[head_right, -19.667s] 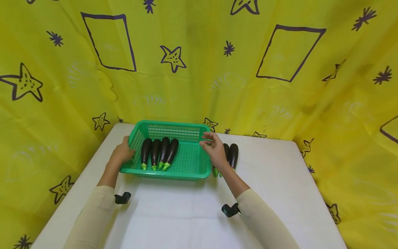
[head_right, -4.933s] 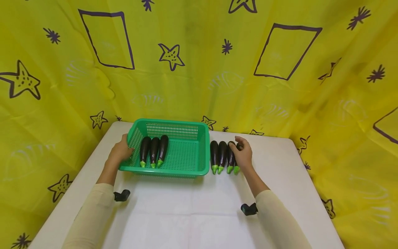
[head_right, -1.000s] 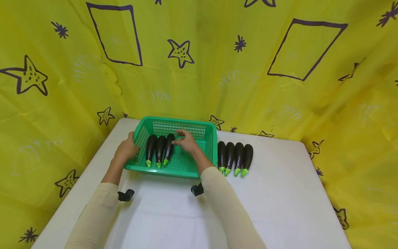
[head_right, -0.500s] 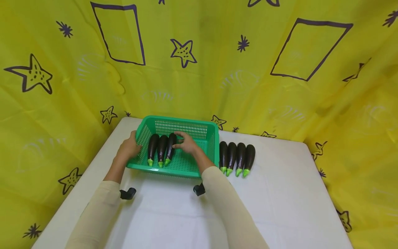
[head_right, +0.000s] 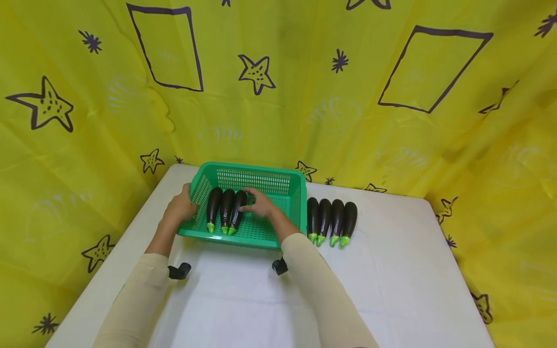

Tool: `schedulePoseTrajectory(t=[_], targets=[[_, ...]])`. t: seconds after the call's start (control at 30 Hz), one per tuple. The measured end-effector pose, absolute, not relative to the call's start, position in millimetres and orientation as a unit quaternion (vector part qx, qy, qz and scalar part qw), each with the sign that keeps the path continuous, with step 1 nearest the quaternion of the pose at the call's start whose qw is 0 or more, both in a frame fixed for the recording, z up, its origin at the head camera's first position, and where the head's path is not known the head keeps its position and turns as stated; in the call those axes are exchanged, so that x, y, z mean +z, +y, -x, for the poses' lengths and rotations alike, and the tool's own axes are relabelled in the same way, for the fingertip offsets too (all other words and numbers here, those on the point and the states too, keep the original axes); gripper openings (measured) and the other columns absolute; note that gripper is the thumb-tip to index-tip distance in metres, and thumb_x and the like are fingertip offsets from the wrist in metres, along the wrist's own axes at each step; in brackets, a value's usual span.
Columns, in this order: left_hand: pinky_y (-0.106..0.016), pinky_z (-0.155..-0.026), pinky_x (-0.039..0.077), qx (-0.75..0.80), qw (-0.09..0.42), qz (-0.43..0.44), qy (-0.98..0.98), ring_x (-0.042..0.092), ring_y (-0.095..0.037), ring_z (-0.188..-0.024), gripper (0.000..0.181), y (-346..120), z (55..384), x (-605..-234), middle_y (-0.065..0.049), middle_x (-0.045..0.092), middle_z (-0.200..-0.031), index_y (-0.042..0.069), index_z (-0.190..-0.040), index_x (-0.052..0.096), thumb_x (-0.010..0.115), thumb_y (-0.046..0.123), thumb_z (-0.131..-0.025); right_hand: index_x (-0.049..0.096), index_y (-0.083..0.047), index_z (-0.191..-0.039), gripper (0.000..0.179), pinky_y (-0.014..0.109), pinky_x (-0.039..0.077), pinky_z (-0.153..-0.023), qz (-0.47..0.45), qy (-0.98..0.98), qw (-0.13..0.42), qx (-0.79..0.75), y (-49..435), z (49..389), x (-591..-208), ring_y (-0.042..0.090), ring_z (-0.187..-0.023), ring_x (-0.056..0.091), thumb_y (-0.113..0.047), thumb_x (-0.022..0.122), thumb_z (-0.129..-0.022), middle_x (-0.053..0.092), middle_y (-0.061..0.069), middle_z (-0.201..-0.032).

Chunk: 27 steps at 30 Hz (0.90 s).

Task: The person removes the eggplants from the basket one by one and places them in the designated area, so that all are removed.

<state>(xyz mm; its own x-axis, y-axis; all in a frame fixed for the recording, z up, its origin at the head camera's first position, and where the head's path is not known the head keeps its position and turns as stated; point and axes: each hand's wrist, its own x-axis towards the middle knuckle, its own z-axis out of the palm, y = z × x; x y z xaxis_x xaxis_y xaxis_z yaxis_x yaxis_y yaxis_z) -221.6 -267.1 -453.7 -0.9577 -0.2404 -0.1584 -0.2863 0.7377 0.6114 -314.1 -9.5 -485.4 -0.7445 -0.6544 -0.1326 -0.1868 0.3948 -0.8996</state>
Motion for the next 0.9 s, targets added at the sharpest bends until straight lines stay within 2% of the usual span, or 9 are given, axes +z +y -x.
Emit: schedulePoseTrajectory(t=[0.27,0.47,0.9], targets=[[-0.062,-0.086,0.051,0.334,0.037,0.14,0.931,0.062,-0.052,-0.108,0.069,-266.5,222.2,-453.3,-0.04,0.055,-0.136,0.001,-0.163,0.017,0.054,0.01,-0.105,0.038,-0.004,-0.159,0.067,0.055,0.044,-0.108,0.242,0.828,0.213,-0.458,-13.0,312.9,-490.4,0.044,-0.143,0.044,-0.022,0.07,-0.103,0.043,0.027,-0.156],[-0.062,-0.087,0.05,0.334,0.04,0.144,0.931,0.062,-0.052,-0.108,0.069,-267.1,220.8,-451.9,-0.04,0.055,-0.137,0.001,-0.164,0.017,0.053,0.011,-0.106,0.042,-0.003,-0.152,0.067,0.053,0.049,-0.103,0.222,0.846,0.18,-0.45,-16.4,309.5,-492.6,0.041,-0.136,0.051,-0.021,0.077,-0.098,0.05,0.025,-0.149],[-0.06,-0.084,0.051,0.343,0.037,0.144,0.927,0.063,-0.049,-0.104,0.068,-266.4,219.9,-452.9,-0.039,0.055,-0.136,0.001,-0.163,0.017,0.052,0.01,-0.106,0.035,-0.003,-0.161,0.077,0.055,0.047,-0.105,0.198,0.822,0.209,-0.491,-14.6,306.3,-488.4,0.046,-0.141,0.045,-0.012,0.077,-0.097,0.042,0.026,-0.158]])
